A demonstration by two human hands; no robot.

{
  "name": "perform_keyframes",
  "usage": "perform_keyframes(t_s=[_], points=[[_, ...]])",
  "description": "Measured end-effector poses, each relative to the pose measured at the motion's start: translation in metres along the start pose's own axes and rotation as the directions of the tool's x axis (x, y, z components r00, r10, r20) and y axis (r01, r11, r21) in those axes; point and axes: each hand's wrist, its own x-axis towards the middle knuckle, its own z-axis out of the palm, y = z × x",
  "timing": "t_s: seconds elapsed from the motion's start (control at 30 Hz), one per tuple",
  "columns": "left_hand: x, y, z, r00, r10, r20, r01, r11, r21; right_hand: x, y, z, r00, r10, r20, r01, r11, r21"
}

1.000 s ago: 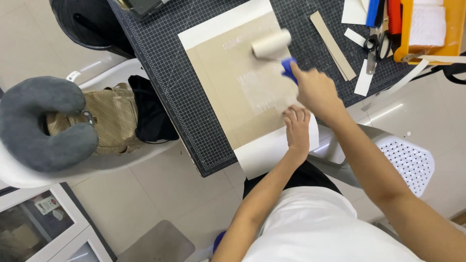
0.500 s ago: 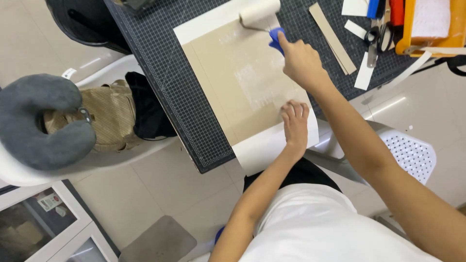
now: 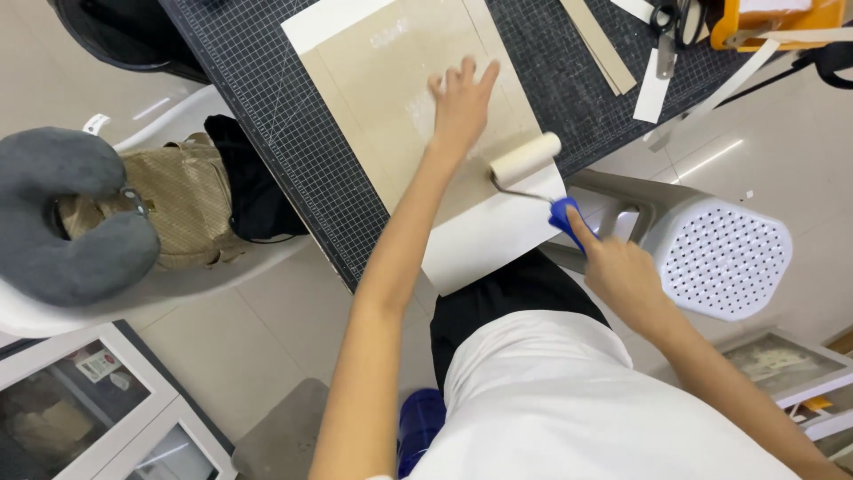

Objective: Applying adhesive to a cardboard sheet using a roller and wrapping it with white paper on a cutting mat.

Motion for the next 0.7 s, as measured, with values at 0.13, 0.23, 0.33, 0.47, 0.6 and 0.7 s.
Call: perform_keyframes(t_s=[0.13,0.23,0.33,0.47,0.6,0.7], points=[[0.077,0.014,0.078,1.0,0.016,-0.025,-0.014,0.996,0.093,0.056,-0.018,0.002,0.983,-0.082,-0.166,0.094,0.994,0.064],[0.1,0.02,0.06,0.896,-0.089,0.436,0.033,0.99,0.136,0.045,-0.005,0.038,0.938,-0.13,-0.32,0.131,0.991,-0.019],[0.095,0.021,0.074,0.925,-0.104,0.366,0.068,0.992,0.109,-0.005,0.013,0.063,0.987,-0.016,-0.16,0.01,0.999,-0.039],[0.097,0.021,0.074,0.898,-0.059,0.435,0.009,0.993,0.116,0.017,-0.006,0.038,0.984,-0.015,-0.18,0.02,1.0,0.023],[0.101,0.017,0.101,0.979,-0.035,0.198,0.032,0.999,0.017,-0.015,-0.002,0.037,0.984,-0.044,-0.17,0.039,0.999,-0.033],[0.095,0.02,0.096,0.975,-0.05,0.214,0.042,0.998,0.041,-0.023,0.012,0.063,0.99,0.007,-0.142,-0.013,0.999,-0.042]])
